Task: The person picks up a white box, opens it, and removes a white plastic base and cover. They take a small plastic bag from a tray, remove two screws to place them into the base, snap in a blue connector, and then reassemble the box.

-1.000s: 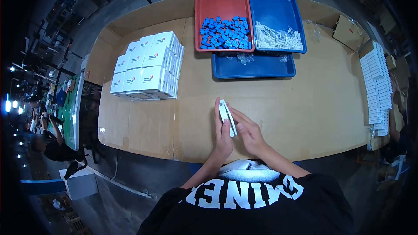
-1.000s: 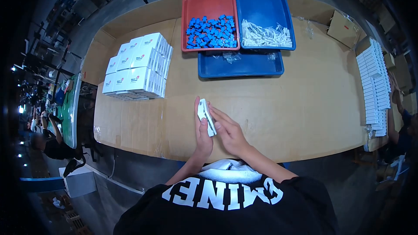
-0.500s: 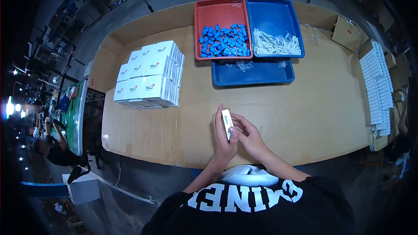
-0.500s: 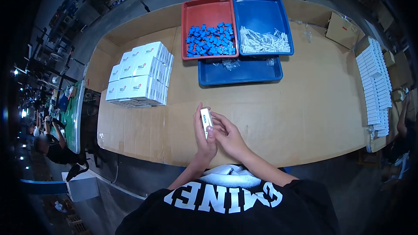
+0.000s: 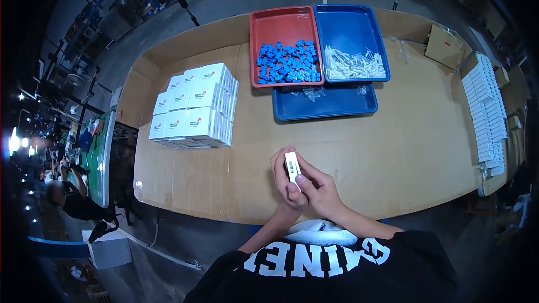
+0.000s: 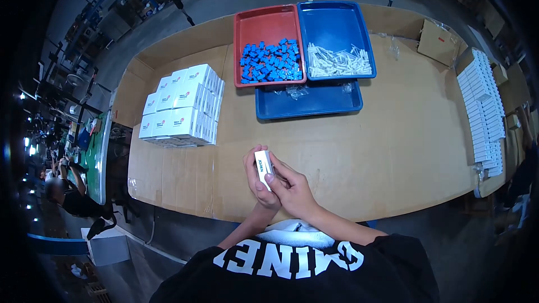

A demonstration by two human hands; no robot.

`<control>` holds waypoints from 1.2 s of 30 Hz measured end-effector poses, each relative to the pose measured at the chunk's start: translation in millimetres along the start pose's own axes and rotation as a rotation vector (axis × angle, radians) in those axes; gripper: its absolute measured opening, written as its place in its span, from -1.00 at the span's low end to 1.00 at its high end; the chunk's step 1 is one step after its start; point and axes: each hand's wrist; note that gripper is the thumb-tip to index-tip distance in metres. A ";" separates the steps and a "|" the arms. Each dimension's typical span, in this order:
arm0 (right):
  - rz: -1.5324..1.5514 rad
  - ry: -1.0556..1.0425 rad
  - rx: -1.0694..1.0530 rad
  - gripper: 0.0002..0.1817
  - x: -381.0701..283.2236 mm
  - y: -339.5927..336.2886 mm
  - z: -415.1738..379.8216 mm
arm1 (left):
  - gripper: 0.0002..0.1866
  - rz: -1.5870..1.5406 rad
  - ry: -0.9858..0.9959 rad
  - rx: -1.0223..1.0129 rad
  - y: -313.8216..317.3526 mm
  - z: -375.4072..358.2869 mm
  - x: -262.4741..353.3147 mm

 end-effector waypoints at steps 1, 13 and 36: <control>0.000 0.001 0.002 -0.36 2.2 -0.9 -0.4 | -0.02 -0.003 -0.020 0.007 0.3 -1.6 -0.5; -0.228 -0.131 0.032 -0.46 7.8 -1.7 -4.5 | -0.09 -0.037 -0.067 0.037 -2.4 -4.8 6.9; -0.759 -0.268 0.037 -0.17 5.3 -45.0 11.5 | -0.20 -0.510 -0.734 -0.200 -10.4 -6.3 -10.5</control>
Point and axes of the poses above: each hand's wrist, its own z-axis towards the middle knuckle, its own y-axis out of the palm, x = y × z, and after that the axes turned 4 degrees about x, right-handed
